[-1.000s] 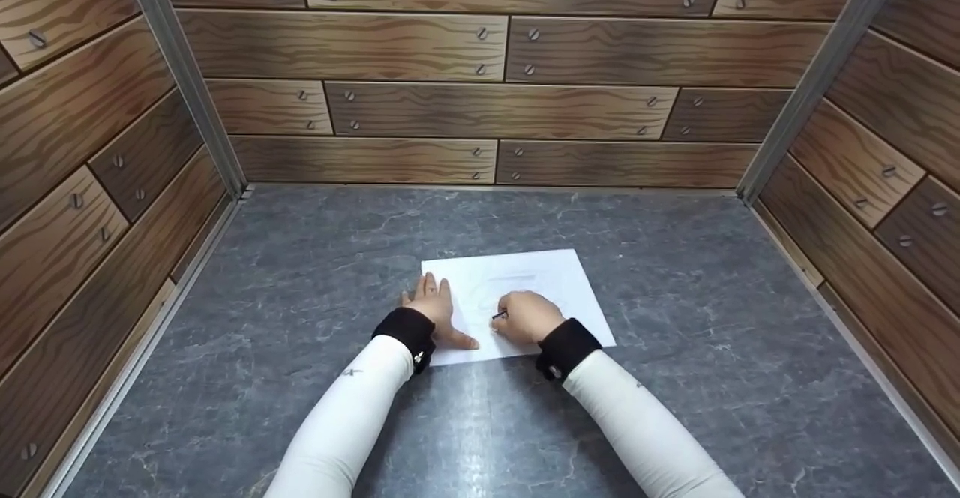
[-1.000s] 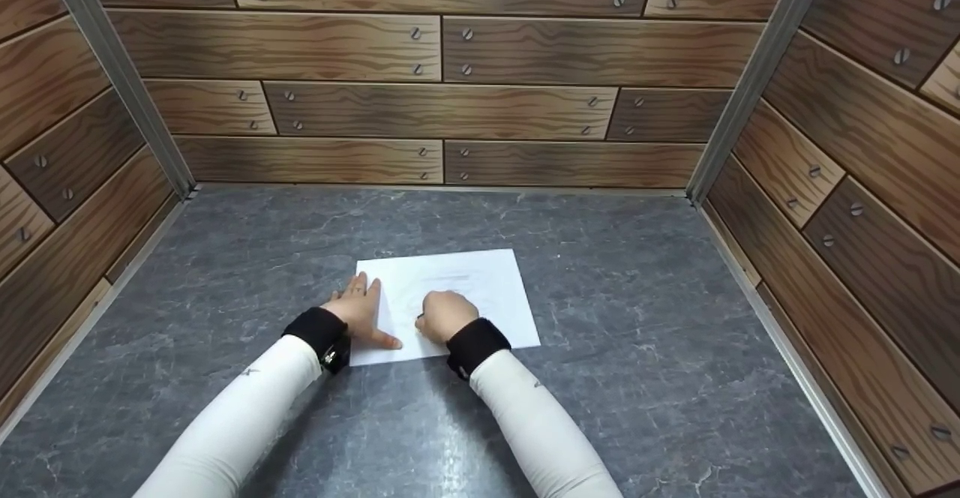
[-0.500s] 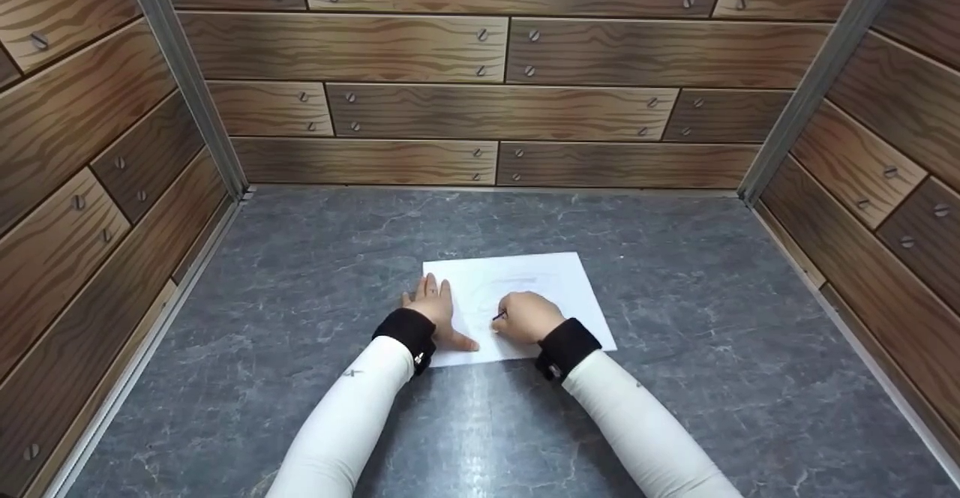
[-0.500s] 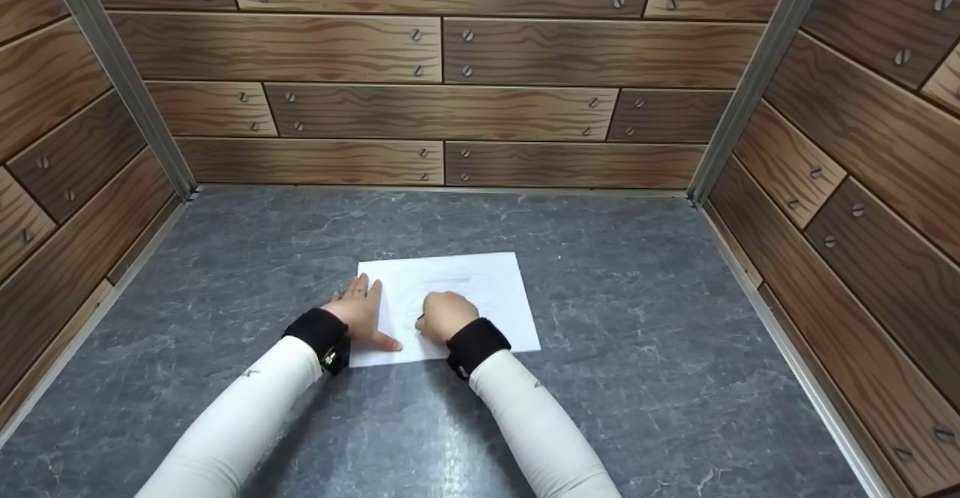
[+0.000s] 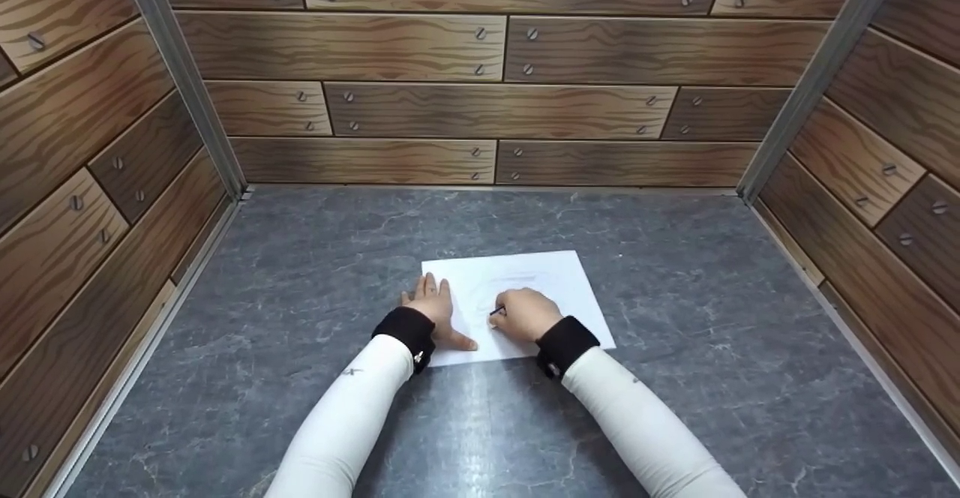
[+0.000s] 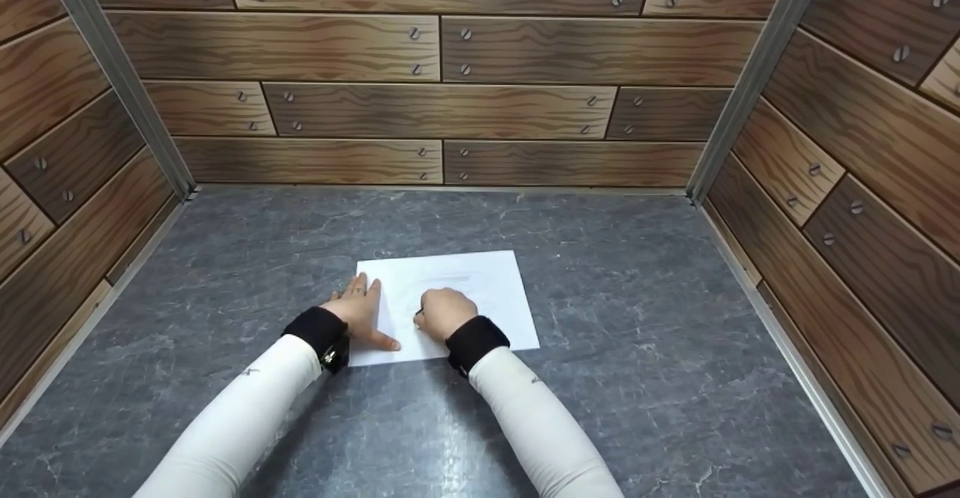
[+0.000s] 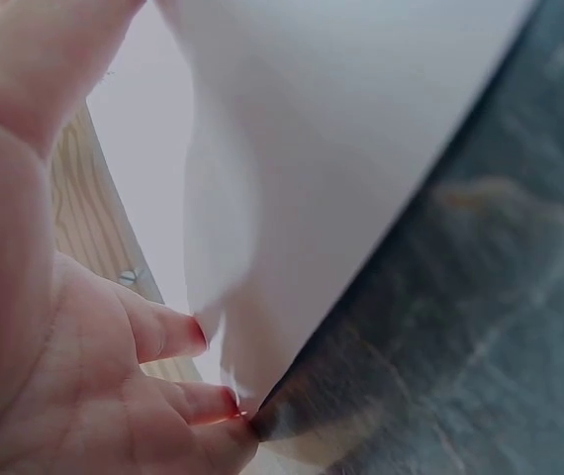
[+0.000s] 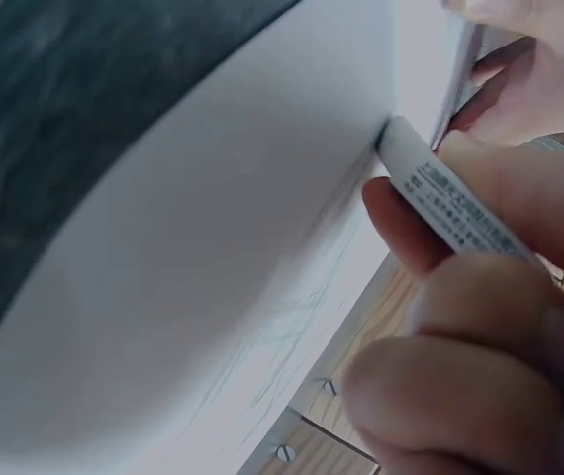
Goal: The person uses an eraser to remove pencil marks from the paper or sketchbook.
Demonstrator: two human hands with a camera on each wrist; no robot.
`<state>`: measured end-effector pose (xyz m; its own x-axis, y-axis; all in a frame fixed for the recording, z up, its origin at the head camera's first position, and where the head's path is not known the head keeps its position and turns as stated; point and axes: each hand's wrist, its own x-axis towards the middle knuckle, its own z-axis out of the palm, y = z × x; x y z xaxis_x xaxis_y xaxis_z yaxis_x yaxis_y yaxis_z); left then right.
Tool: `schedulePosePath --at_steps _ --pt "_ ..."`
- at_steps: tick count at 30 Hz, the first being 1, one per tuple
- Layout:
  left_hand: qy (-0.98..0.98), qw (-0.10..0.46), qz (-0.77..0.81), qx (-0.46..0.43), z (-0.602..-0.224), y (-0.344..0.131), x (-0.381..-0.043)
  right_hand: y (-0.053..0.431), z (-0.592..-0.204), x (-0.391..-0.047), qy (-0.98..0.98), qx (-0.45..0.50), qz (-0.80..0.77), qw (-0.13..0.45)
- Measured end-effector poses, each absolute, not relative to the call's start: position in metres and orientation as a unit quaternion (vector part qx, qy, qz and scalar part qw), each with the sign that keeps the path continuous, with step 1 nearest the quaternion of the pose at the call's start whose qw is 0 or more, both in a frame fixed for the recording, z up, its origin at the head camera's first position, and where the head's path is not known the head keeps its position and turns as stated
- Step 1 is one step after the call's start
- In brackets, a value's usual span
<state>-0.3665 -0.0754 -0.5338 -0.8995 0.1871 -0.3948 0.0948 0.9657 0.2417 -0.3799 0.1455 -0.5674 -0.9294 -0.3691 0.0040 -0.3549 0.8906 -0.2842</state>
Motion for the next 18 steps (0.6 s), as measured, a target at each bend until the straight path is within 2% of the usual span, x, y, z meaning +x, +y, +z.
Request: schedulePosePath --at_steps 8,15,18 --pt "0.969 0.203 0.116 0.076 -0.531 -0.076 -0.364 0.144 -0.570 -0.381 0.963 -0.215 -0.154 0.045" --pt "0.968 0.217 0.096 0.075 -0.535 -0.077 -0.372 0.146 -0.569 -0.388 0.981 -0.144 -0.123 0.036" --pt "0.968 0.216 0.101 0.075 -0.540 -0.078 -0.375 0.145 -0.570 -0.388 0.980 -0.148 -0.127 0.043"
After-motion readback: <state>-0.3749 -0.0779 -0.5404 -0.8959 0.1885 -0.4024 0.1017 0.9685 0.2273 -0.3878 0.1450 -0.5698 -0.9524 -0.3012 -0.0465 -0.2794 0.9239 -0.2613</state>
